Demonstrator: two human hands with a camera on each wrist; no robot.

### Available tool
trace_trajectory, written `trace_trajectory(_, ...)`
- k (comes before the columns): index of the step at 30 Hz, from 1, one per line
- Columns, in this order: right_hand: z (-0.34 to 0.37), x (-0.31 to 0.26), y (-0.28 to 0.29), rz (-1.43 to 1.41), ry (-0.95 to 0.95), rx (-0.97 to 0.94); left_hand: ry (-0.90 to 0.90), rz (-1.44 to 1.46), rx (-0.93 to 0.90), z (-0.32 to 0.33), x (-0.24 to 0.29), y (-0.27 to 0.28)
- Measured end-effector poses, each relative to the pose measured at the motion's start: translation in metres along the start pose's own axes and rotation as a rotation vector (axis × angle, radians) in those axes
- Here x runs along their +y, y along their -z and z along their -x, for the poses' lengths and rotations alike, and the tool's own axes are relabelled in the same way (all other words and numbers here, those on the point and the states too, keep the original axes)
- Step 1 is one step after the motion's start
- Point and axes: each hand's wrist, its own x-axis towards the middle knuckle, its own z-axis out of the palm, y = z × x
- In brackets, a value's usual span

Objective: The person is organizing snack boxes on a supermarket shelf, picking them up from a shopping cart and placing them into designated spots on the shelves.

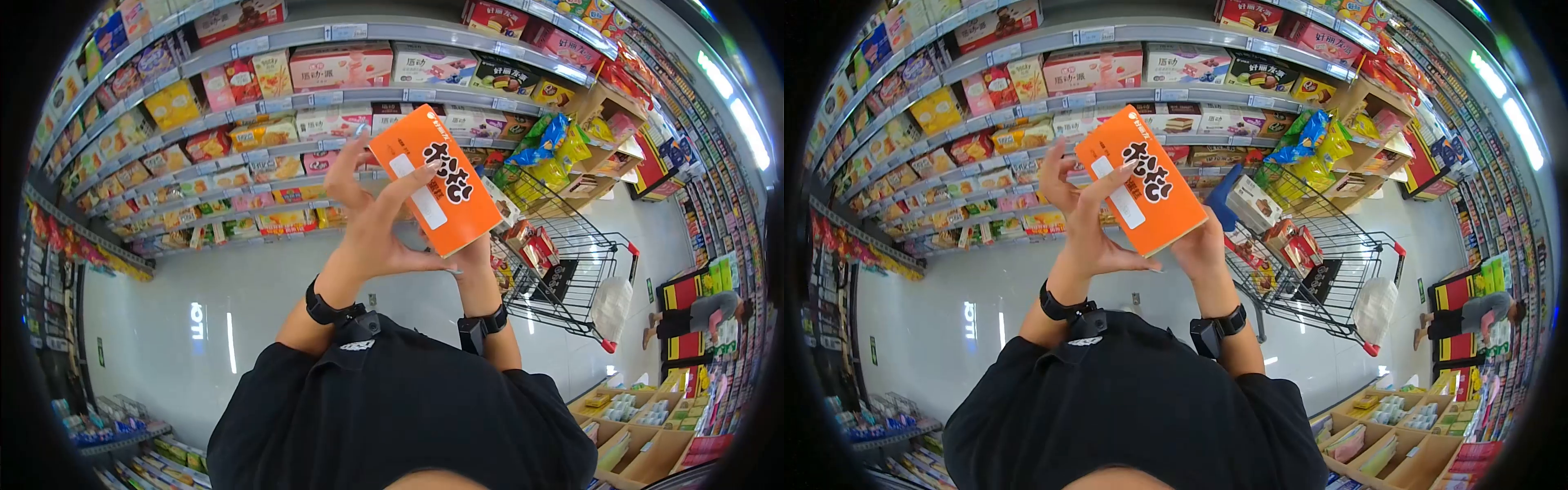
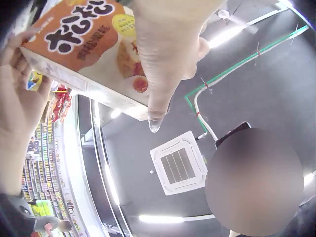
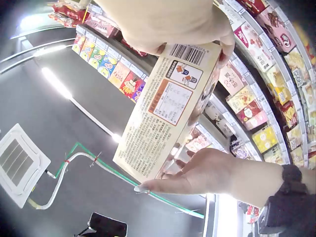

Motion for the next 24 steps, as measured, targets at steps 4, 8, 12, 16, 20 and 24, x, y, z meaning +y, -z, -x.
trace_trajectory(4,0.044,-0.001,-0.015,0.211,-0.053,0.08,-0.004,0.02,0.125,0.014,0.046,0.001)
trace_trajectory(8,0.091,0.002,-0.031,0.173,-0.055,0.08,0.045,0.305,0.296,0.046,0.079,-0.023)
trace_trajectory(12,0.137,0.001,-0.035,0.142,-0.088,0.081,0.047,0.28,0.276,0.059,0.115,-0.019)
trace_trajectory(16,0.163,0.003,-0.036,0.138,-0.121,0.081,0.037,0.192,0.281,0.07,0.136,-0.018)
trace_trajectory(20,0.169,0.006,-0.038,0.127,-0.143,0.077,0.048,0.101,0.211,0.075,0.143,-0.01)
trace_trajectory(24,0.16,0.012,-0.04,0.124,-0.17,0.066,0.073,0.106,0.223,0.077,0.137,-0.009)
